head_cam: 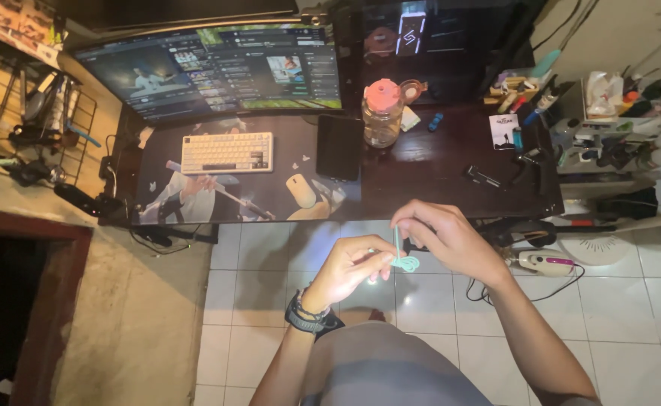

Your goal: The person picks up several charging cables from a computer desk and uses small blue and orange plastic clips to secure and organize them.

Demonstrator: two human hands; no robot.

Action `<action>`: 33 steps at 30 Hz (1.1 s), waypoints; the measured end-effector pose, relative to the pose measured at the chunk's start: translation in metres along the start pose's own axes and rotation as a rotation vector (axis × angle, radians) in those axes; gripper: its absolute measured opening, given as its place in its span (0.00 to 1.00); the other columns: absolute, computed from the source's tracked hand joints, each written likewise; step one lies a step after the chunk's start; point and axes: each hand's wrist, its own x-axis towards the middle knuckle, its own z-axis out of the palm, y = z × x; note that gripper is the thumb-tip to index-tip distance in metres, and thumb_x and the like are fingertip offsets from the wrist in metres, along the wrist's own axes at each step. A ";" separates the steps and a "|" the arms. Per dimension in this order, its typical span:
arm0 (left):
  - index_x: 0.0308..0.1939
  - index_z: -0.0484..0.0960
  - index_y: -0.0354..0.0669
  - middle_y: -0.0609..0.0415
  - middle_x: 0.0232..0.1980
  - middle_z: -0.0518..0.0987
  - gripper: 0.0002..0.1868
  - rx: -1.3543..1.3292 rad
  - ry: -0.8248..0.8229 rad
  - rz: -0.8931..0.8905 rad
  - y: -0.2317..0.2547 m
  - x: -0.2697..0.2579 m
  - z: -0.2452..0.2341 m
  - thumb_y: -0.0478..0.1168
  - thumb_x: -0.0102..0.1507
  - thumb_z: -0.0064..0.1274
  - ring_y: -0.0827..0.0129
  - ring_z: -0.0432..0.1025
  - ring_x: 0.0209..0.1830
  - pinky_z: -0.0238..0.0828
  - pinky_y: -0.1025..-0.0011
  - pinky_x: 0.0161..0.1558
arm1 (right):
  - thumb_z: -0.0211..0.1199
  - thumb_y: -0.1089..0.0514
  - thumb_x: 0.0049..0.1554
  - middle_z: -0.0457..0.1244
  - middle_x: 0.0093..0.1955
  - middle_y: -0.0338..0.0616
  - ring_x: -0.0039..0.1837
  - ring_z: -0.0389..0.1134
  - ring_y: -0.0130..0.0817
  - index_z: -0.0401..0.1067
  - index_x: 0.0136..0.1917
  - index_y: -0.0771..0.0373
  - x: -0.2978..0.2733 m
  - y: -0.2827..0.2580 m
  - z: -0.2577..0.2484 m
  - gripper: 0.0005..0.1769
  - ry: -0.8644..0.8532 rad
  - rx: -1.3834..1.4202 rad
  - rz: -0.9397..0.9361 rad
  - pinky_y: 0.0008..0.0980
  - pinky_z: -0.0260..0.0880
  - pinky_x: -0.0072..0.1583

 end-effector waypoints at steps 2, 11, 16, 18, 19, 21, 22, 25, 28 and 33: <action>0.51 0.84 0.33 0.57 0.41 0.81 0.11 0.018 -0.015 0.009 0.000 0.000 -0.002 0.36 0.72 0.50 0.78 0.70 0.35 0.64 0.78 0.34 | 0.56 0.61 0.62 0.65 0.35 0.40 0.35 0.64 0.25 0.73 0.50 0.66 0.002 0.004 0.004 0.07 -0.010 0.024 -0.010 0.28 0.67 0.40; 0.55 0.83 0.29 0.59 0.39 0.76 0.14 -0.418 -0.092 -0.117 -0.021 0.000 -0.020 0.34 0.73 0.47 0.79 0.62 0.34 0.60 0.78 0.37 | 0.58 0.63 0.62 0.66 0.32 0.39 0.35 0.66 0.22 0.77 0.49 0.67 0.008 0.026 0.031 0.07 0.168 0.126 0.055 0.24 0.69 0.40; 0.55 0.83 0.28 0.58 0.41 0.78 0.15 -0.269 -0.119 -0.149 -0.015 0.003 -0.028 0.36 0.72 0.46 0.78 0.62 0.34 0.62 0.77 0.38 | 0.61 0.63 0.61 0.67 0.34 0.38 0.38 0.67 0.22 0.76 0.49 0.69 0.015 0.033 0.039 0.07 0.163 0.132 0.033 0.23 0.69 0.42; 0.55 0.83 0.28 0.58 0.42 0.79 0.15 -0.233 -0.096 -0.117 -0.013 0.001 -0.032 0.36 0.72 0.46 0.78 0.62 0.34 0.62 0.77 0.38 | 0.61 0.63 0.61 0.67 0.34 0.38 0.37 0.67 0.21 0.76 0.49 0.68 0.019 0.036 0.041 0.07 0.165 0.129 0.051 0.23 0.68 0.41; 0.55 0.83 0.28 0.58 0.42 0.79 0.15 -0.227 -0.085 -0.079 -0.012 0.001 -0.037 0.36 0.72 0.47 0.78 0.62 0.34 0.62 0.77 0.38 | 0.61 0.62 0.61 0.67 0.33 0.38 0.37 0.67 0.22 0.76 0.49 0.68 0.022 0.038 0.043 0.07 0.177 0.132 0.098 0.24 0.68 0.40; 0.56 0.83 0.28 0.58 0.43 0.79 0.15 -0.271 -0.036 -0.038 -0.014 -0.001 -0.046 0.36 0.72 0.47 0.78 0.62 0.35 0.61 0.78 0.38 | 0.62 0.62 0.62 0.66 0.31 0.39 0.35 0.65 0.22 0.77 0.49 0.68 0.025 0.041 0.049 0.07 0.200 0.137 0.187 0.25 0.66 0.38; 0.57 0.82 0.28 0.57 0.44 0.80 0.15 -0.321 0.000 -0.035 -0.016 -0.002 -0.050 0.36 0.72 0.48 0.78 0.63 0.35 0.60 0.78 0.37 | 0.61 0.61 0.61 0.67 0.32 0.38 0.35 0.66 0.22 0.77 0.49 0.68 0.026 0.043 0.053 0.07 0.198 0.149 0.194 0.25 0.66 0.38; 0.58 0.81 0.29 0.58 0.45 0.81 0.16 -0.446 0.139 0.013 -0.021 0.000 -0.063 0.36 0.70 0.49 0.78 0.65 0.37 0.62 0.78 0.39 | 0.62 0.60 0.60 0.69 0.33 0.38 0.36 0.69 0.21 0.77 0.47 0.67 0.031 0.046 0.068 0.08 0.214 0.149 0.204 0.25 0.68 0.38; 0.60 0.81 0.30 0.59 0.45 0.81 0.17 -0.452 0.263 0.025 -0.024 0.001 -0.074 0.37 0.70 0.50 0.79 0.68 0.38 0.65 0.78 0.41 | 0.65 0.60 0.58 0.70 0.33 0.40 0.35 0.70 0.22 0.77 0.45 0.68 0.037 0.044 0.086 0.08 0.251 0.046 0.201 0.25 0.70 0.39; 0.59 0.83 0.34 0.57 0.49 0.84 0.17 -0.187 0.377 0.024 -0.022 -0.002 -0.095 0.39 0.69 0.52 0.79 0.72 0.39 0.70 0.78 0.40 | 0.66 0.60 0.57 0.69 0.35 0.45 0.35 0.69 0.28 0.76 0.46 0.69 0.051 0.035 0.120 0.09 0.302 -0.206 0.096 0.28 0.70 0.40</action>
